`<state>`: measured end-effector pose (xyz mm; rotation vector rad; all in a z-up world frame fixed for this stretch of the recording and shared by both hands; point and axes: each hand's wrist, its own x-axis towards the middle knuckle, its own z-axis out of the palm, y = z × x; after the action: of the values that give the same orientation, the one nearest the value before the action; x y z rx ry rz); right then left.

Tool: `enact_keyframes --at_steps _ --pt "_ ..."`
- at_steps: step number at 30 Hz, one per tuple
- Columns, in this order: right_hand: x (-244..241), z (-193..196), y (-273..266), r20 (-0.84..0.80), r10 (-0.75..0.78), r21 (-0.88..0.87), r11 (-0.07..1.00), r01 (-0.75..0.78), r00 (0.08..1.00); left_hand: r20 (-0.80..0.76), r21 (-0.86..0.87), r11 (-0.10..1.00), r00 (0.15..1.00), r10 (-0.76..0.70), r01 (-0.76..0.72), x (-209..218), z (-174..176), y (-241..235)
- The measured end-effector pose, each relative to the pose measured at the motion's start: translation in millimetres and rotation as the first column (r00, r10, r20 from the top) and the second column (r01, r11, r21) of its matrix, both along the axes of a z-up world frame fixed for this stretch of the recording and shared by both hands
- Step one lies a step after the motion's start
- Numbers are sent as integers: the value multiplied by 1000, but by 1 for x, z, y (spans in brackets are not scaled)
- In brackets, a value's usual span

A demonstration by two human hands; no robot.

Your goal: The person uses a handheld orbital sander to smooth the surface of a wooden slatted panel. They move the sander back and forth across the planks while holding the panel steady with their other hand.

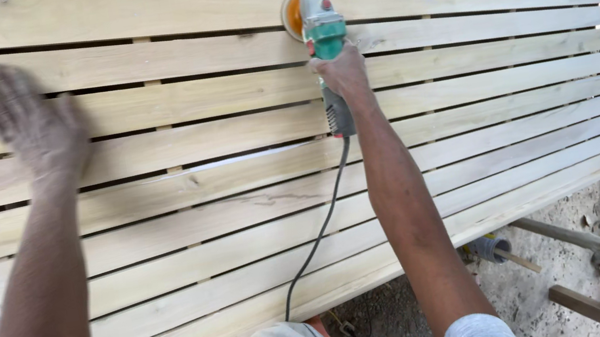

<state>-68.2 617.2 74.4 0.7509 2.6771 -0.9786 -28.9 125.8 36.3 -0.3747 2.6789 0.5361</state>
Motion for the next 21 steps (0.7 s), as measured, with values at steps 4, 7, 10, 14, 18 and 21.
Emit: enact_keyframes --at_steps 4,7,10,14,18,21 --pt "10 -6 80 19 -58 -2 998 58 998 -83 19 978 975 -204 207 -18 -28 114" --pt "2 -7 132 2 -116 54 992 115 993 -120 -28 953 946 -301 300 -34 -48 187" --pt "5 -11 153 37 -214 2 977 214 976 -135 -29 938 929 -346 345 -25 -54 233" --pt "1 -5 139 56 -142 -60 988 145 988 -181 234 912 937 -300 337 -7 -37 317" --pt "3 -8 79 -179 29 -190 980 -64 983 -27 596 803 1000 -11 25 9 -21 381" --pt "-11 -3 49 -22 85 7 996 -85 996 191 775 588 973 133 -232 -13 -22 394"
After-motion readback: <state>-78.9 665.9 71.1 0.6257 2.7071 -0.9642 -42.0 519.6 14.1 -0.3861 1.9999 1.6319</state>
